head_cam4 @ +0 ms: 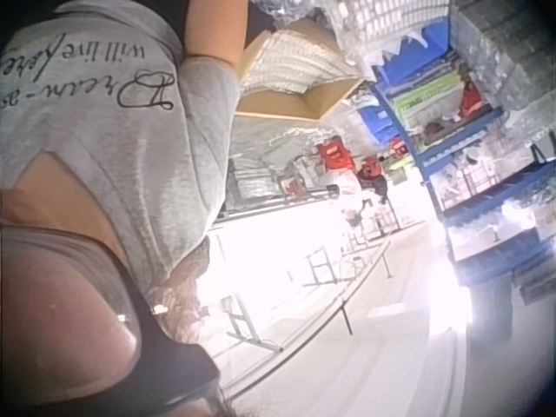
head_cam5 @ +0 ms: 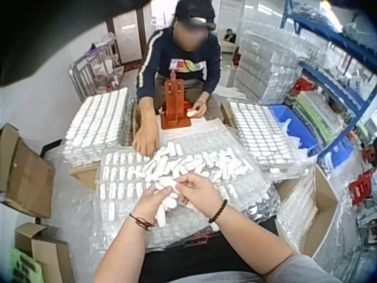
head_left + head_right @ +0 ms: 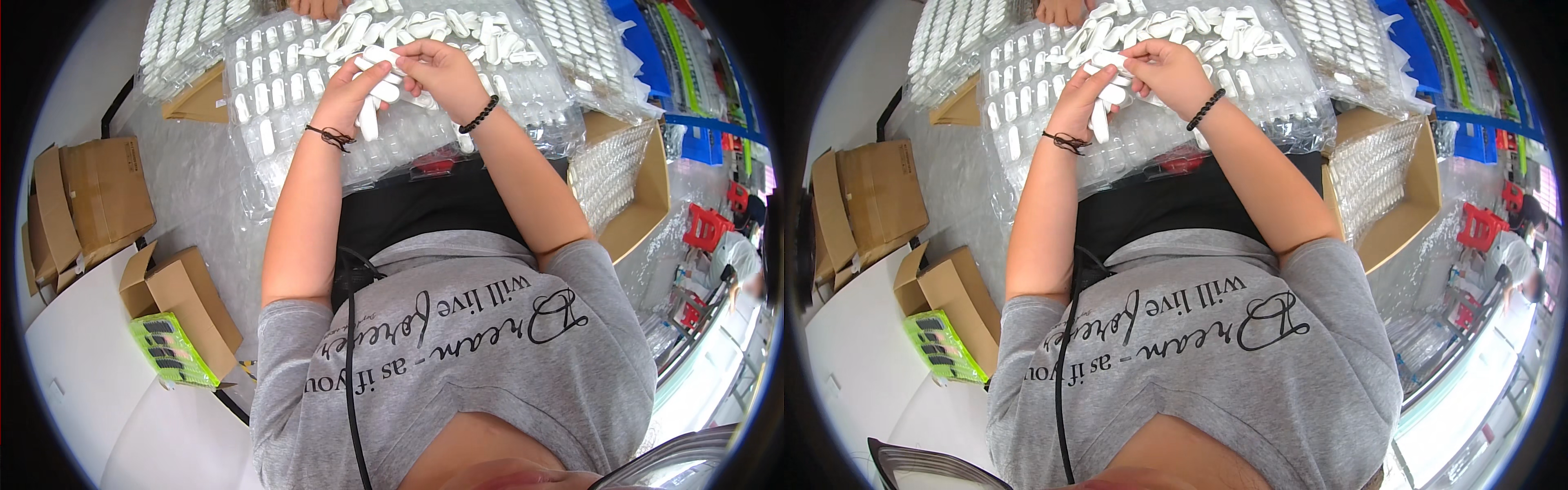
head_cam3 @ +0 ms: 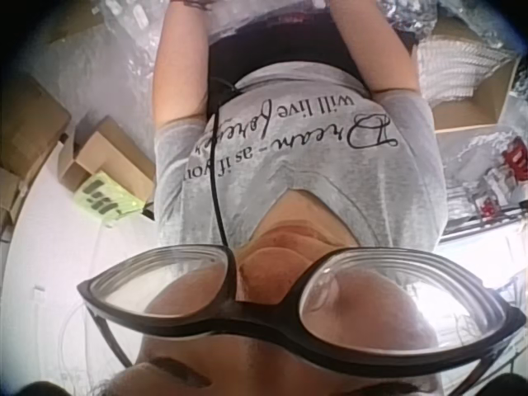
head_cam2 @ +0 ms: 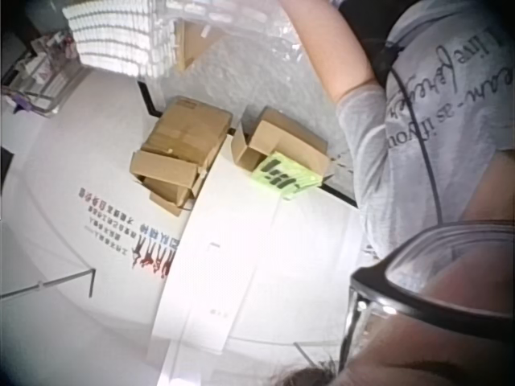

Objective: Assembling small white plastic components by hand on a manufacturing workbench.

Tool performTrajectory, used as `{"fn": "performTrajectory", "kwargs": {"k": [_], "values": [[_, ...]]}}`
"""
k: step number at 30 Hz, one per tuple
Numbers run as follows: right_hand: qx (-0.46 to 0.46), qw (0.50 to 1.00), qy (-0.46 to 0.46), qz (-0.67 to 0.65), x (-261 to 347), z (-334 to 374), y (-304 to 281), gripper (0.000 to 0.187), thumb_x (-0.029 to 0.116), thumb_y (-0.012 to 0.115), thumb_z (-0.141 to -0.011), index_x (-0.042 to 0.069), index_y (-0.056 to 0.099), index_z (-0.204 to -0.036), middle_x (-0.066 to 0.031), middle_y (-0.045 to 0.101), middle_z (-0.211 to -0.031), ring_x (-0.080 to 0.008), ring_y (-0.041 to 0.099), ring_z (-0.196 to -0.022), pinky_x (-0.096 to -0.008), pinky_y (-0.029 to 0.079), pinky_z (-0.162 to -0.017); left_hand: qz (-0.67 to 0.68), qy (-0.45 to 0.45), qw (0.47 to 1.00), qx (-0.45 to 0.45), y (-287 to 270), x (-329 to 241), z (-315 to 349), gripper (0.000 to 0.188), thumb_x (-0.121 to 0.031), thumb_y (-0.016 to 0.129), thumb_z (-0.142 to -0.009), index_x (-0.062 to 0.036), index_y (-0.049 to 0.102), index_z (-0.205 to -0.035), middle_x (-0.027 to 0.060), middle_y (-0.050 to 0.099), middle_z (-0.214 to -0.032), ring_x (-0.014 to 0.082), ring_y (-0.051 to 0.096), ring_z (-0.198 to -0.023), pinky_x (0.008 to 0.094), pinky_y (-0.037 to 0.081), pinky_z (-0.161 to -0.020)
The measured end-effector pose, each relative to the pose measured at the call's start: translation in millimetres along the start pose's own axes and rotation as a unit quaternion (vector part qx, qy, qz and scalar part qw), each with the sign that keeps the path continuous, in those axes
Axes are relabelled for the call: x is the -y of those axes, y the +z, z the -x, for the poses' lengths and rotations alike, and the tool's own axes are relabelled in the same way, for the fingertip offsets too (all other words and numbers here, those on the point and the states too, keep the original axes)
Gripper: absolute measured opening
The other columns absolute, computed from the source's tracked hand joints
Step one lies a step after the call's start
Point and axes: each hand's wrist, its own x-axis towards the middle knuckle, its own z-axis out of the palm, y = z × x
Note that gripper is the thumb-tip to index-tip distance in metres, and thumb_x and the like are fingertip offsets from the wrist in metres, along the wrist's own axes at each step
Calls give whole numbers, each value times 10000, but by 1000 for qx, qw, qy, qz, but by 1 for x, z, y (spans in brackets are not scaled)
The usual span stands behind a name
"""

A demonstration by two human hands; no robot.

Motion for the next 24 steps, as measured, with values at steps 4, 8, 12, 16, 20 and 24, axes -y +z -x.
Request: {"fn": "performTrajectory", "kwargs": {"k": [4,8,12,16,20,24], "values": [[-44,999,-9,-28,-4,3,7,223,108,630,-894,10,654,-1093,-9,618,-789,-61,549,-647,-202,457,-583,15,2,1000,9,0,0,1,390,-273,712,-847,-69,584,-1154,32,659,-904,104,623,-702,219,488,-558],[-62,998,2,-15,-6,5,11,162,110,638,-882,9,681,-1002,-26,625,-798,-80,545,-616,-203,468,-580,17,11,1000,14,0,-2,4,307,-298,666,-877,-134,599,-1128,-15,631,-772,86,567,-530,216,428,-430],[-52,978,-160,126,-14,-6,-5,170,141,655,-883,43,685,-1019,11,615,-871,-78,561,-763,-218,469,-691,59,15,997,38,-4,-1,2,326,-262,687,-866,-77,633,-1129,12,662,-865,87,605,-659,219,474,-522],[-36,991,-49,117,-1,0,-15,168,154,643,-888,92,683,-1039,-16,607,-893,-129,586,-871,-260,472,-771,77,18,997,-1,-2,-3,5,331,-270,702,-858,-63,639,-1108,18,670,-870,83,593,-634,217,461,-508],[30,861,-174,477,-17,-1,-34,183,132,621,-867,136,685,-1037,-73,587,-898,-213,602,-866,-308,488,-776,85,14,996,28,-4,-2,2,330,-280,718,-847,-53,640,-1073,28,674,-876,91,601,-648,222,469,-519],[116,806,-121,568,-27,4,-30,199,93,589,-852,149,695,-1011,-83,561,-909,-270,596,-908,-366,492,-788,51,7,999,-2,-1,-1,2,348,-295,638,-902,-77,608,-1170,-7,639,-831,66,528,-529,199,402,-427]]}}
